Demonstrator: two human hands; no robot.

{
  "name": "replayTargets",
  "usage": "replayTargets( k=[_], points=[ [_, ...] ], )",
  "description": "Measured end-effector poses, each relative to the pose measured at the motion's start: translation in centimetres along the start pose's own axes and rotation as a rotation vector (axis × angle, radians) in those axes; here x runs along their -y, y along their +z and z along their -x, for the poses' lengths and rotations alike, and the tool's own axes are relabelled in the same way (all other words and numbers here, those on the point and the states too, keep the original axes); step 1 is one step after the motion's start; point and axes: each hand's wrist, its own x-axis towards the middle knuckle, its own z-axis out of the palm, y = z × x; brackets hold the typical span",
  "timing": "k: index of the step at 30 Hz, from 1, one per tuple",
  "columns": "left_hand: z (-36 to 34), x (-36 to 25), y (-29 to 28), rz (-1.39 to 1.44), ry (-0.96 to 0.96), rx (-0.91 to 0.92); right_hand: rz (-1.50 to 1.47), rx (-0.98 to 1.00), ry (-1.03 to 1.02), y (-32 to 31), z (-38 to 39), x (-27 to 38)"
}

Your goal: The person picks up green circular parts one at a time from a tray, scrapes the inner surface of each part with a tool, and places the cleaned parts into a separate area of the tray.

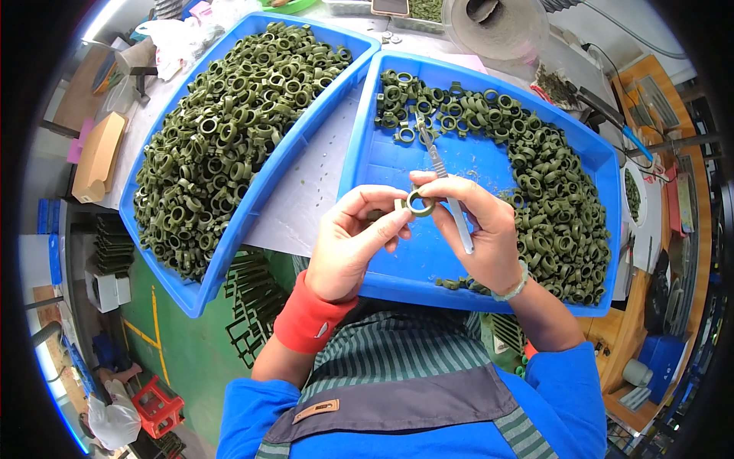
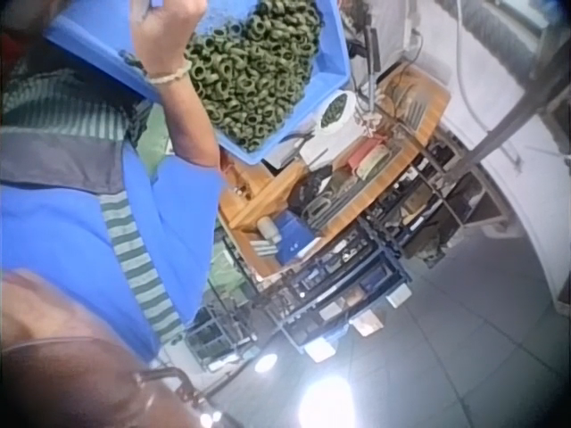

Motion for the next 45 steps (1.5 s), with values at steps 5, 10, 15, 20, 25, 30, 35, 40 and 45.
replayTargets(
  k=[5, 10, 15, 20, 25, 30, 35, 40, 45],
  points=[
    [0.1, 0.2, -0.1, -0.229, 0.174, -0.054, -0.229, -0.059, 0.220, 0.1, 0.0, 0.5],
    [0.2, 0.4, -0.2, -0.232, 0.202, -0.057, -0.408, 0.095, 0.452, -0.5, 0.2, 0.4],
    [-0.1, 0.5, -0.1, -0.223, 0.194, -0.083, -0.318, 0.066, 0.331, -0.2, 0.3, 0.3],
    [-0.1, 0.6, -0.3, -0.229, 0.187, -0.074, -0.171, 0.066, 0.205, -0.1, 0.4, -0.2],
    [-0.2, 0.6, -0.4, -0.239, 0.213, -0.068, -0.114, 0.048, 0.193, 0.1, 0.2, 0.0],
    [0.0, 0.0, -1.4, -0.138, 0.118, -0.095, -0.007, 0.078, 0.436, -1.2, -0.6, -0.9],
    [0.3, -0.7, -2.0, -0.023, 0.021, -0.076, 0.328, 0.356, 0.513, -2.7, -2.7, -4.1],
    [0.4, -1.5, -1.8, 0.192, -0.116, -0.070, 0.168, 0.128, 0.463, -2.1, -5.3, -6.3],
    [0.1, -1.2, -2.0, 0.466, -0.147, -0.050, 0.619, 0.136, 0.079, -0.5, -6.2, -10.7]
  ],
)
